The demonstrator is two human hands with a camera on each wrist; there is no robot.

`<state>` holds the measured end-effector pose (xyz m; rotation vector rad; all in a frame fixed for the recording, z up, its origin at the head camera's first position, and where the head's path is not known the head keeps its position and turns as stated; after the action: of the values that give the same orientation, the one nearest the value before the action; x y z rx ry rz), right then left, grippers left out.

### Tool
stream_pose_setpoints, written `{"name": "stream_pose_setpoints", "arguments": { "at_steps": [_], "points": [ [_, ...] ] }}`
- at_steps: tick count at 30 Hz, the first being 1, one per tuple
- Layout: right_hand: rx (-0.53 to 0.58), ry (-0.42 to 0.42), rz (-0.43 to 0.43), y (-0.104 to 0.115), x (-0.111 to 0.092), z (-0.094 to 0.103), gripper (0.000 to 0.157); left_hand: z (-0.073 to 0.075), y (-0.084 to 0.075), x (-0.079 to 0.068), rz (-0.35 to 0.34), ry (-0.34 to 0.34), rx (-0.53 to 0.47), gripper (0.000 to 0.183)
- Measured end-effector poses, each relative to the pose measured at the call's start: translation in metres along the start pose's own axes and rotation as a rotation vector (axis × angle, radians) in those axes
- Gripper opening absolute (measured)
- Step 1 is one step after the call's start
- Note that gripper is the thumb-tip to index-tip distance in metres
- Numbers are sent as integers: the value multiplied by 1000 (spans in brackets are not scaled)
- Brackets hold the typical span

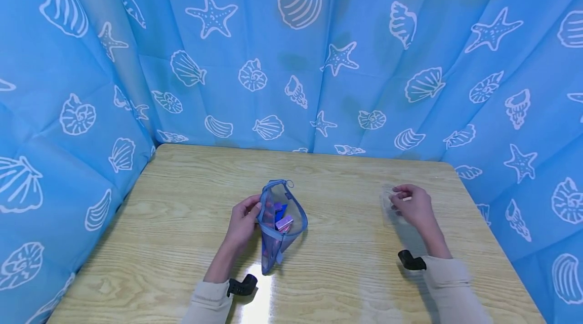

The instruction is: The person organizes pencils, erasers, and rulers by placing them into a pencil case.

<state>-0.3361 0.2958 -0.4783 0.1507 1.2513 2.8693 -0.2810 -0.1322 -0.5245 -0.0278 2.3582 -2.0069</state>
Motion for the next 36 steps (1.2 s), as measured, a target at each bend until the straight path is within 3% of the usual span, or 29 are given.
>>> {"name": "stream_pose_setpoints", "arguments": {
  "at_steps": [25, 36],
  "points": [
    [149, 144, 5, 42, -13, -59, 31, 1, 0, 1, 3, -10, 13, 28],
    [232, 205, 51, 60, -17, -86, 31, 0, 2, 1, 6, -13, 17, 29]
  ]
}}
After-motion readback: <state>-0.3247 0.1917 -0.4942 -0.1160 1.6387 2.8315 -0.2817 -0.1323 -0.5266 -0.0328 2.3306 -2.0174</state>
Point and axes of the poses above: each hand's wrist, its own x-axis towards the middle knuckle, its own z-axis out of the back of the hand, y = z × x, the point moved 8 cm from there along x, towards the middle knuckle, and after that the axes turned 3 degrees about -x, right-handed, at the moved point
